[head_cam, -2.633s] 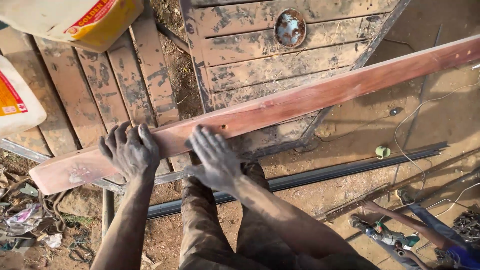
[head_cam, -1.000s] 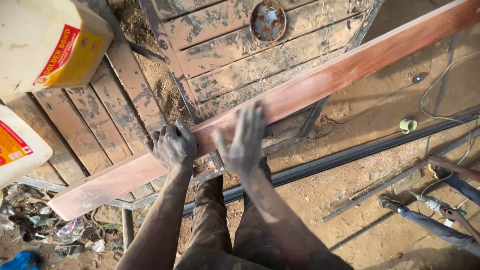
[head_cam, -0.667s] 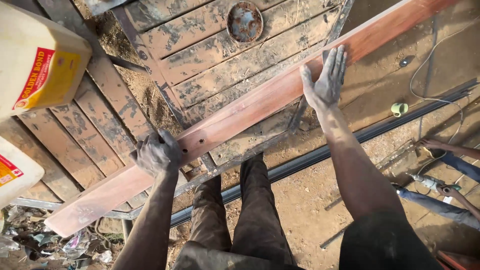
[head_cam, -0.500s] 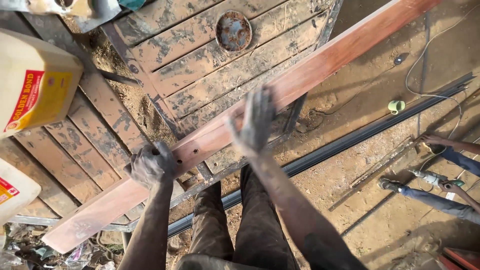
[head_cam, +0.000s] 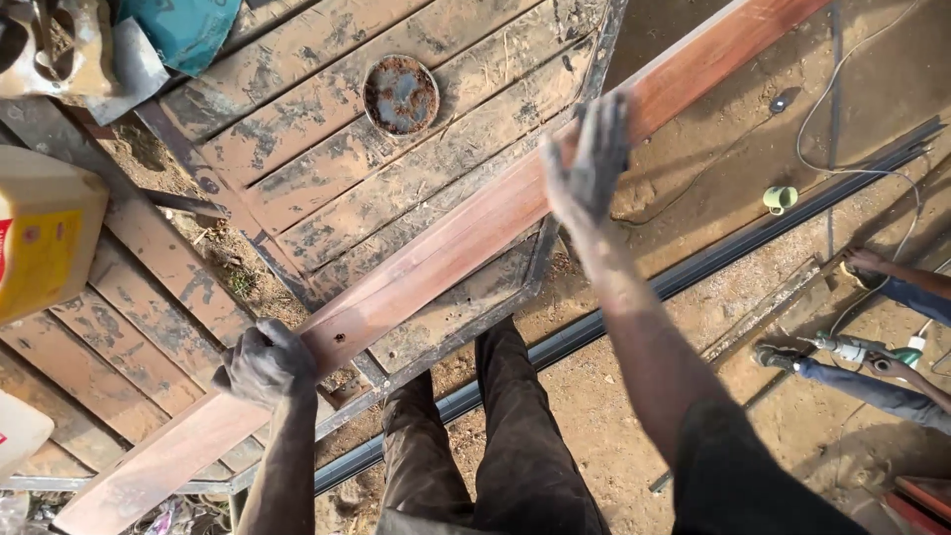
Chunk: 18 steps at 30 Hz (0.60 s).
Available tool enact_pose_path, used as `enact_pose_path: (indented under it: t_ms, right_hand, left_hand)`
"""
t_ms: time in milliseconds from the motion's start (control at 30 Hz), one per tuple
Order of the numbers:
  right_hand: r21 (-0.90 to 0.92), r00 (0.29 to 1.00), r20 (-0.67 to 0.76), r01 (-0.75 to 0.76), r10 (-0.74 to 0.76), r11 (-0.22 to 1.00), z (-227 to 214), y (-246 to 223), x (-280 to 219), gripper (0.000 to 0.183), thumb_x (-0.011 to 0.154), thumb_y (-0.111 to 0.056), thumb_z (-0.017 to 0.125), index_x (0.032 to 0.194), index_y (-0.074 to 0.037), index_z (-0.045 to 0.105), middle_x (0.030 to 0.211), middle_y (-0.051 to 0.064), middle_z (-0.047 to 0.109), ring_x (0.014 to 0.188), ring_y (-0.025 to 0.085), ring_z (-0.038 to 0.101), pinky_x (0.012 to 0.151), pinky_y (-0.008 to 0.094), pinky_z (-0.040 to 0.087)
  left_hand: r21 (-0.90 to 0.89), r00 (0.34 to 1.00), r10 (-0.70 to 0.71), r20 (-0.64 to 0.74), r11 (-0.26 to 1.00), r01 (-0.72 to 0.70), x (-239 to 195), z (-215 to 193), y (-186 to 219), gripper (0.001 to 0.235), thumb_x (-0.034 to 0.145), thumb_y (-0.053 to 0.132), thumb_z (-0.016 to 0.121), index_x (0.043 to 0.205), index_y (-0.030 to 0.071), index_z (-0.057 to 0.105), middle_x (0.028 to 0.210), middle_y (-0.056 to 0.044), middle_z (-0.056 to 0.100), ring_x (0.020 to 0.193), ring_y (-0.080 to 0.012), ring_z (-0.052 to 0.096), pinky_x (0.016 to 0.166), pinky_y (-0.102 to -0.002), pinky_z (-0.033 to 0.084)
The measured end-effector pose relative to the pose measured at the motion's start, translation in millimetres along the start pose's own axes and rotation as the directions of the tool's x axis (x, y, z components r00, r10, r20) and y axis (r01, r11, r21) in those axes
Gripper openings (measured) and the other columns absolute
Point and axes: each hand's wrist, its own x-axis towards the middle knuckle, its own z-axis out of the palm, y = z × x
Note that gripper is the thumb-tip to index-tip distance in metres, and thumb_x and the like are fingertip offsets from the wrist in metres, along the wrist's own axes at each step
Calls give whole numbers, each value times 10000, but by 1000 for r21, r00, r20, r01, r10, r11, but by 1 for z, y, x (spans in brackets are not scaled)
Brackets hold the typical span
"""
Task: Sanding a long wooden plank by hand on a makeshift workbench in an outdoor area.
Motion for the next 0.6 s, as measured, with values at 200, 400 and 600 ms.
enact_pose_path:
  t_ms: [200,400,600]
  right_hand:
    - [303,894,171,352,-414,886,8,-138,-92,593,945,-596,561,1235,-82,620,1296,162,586,1315,365,520,1119,535,355]
    - [-123,958,66,287,-281,950,-11,78,50,412,1039,-469,541,1083,-65,607,1158,168,619,1222,399,551,1117,534,329]
    - [-38,946,4,325,-325,945,24,-47,-55,385,978,-473,651,994,-91,597,1005,131,599,1127,401,612,1038,558,410]
  left_hand:
    - [-71,994,30,-104,997,-38,-19,10,87,320,1001,331,554,854,106,727,889,-108,719,987,-324,668,934,-478,446]
    - [-69,984,-178,-12,982,177,-10,5,103,423,993,434,501,889,108,749,904,-80,741,941,-261,595,943,-456,362]
    - [-67,981,-103,-163,993,93,-18,26,89,225,884,307,620,811,123,728,880,-59,712,952,-269,629,922,-433,433]
